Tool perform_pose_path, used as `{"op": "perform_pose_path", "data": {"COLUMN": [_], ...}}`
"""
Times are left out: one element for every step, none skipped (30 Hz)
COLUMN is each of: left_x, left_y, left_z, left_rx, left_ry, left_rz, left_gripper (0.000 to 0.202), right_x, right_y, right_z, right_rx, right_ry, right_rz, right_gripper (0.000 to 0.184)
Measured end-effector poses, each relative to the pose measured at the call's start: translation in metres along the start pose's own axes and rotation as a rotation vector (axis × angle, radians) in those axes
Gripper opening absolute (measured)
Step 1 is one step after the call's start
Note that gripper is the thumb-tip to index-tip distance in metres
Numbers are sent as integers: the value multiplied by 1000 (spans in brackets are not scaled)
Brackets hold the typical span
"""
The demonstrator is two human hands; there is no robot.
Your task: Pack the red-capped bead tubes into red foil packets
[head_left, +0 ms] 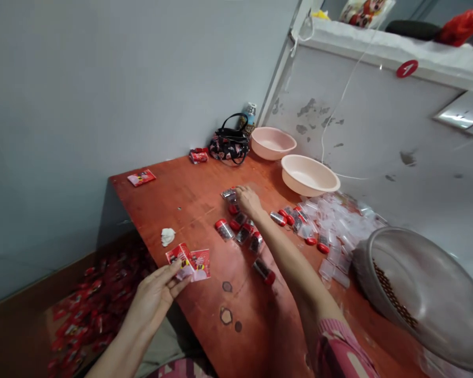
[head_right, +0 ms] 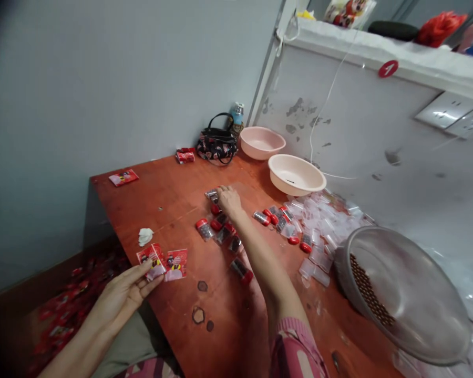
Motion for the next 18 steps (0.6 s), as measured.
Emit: {"op": "perform_pose_path", "data": {"left_x": [0, 0, -1, -1, -2, -2, -3, -4, -5, -5, -6, -6, -7, -7, -7, -8, -9, -10], "left_y": [1, 2, 4, 5, 6, 7, 8, 9, 10, 11, 12, 13, 14, 14, 15, 15, 15, 15], "left_z": [-1, -2, -2, -2, -3, -3, -3, -3, -4, -4, -5, -6, -7, -9, -11, -12, -14, -17], "left_rx": [-15, -33, -50, -66, -83, -98, -109, -115, -117, -118, -119, -121, -124, -127, -132, -137, -142, -150], "left_ry": [-14, -32, -53, -78, -105, -134, -165, -195, -220, -241, -256, -269, -280, -292, -305, -320, -334, -347], "left_rz": [-7, -9, -10, -11, -12, -15, -18, -22, -22, -22, -23, -24, -24, -24, -23, -19, -14, -10], "left_gripper": [14, 14, 14, 14, 14, 14, 13, 12, 11, 10, 9, 8, 7, 7, 6, 6, 5, 5], "right_x": [3, 6, 7, 8, 9, 10, 11, 13, 15, 17, 20, 23, 26, 29, 32, 36, 40, 44], "right_y": [9, 16, 23, 28, 32, 36, 39, 41, 43, 45, 46, 48, 49, 51, 51, 51, 49, 46], "right_z": [2, 4, 7, 11, 14, 19, 23, 27, 31, 34, 38, 41, 44, 48, 50, 52, 53, 52], "right_rx": [3, -3, -13, -25, -35, -41, -41, -39, -36, -32, -25, -15, -4, 6, 13, 15, 13, 8], "right_ry": [-15, -31, -47, -62, -74, -83, -87, -88, -83, -75, -62, -45, -26, -5, 15, 35, 56, 80], "right_rz": [12, 40, 81, 131, 181, 225, 257, 274, 277, 271, 260, 248, 235, 226, 220, 214, 206, 194], "right_gripper": [26, 25, 27, 31, 36, 40, 41, 40, 38, 37, 35, 33, 30, 28, 27, 26, 25, 24]}}
Point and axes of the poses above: each hand's wrist, its own y-axis towards the middle knuckle, its own z-axis out of the palm, x = y × z, the point moved 6 cm from there along y, towards the middle knuckle, and after that the axes turned 10 degrees about y, right-handed, at the moved point
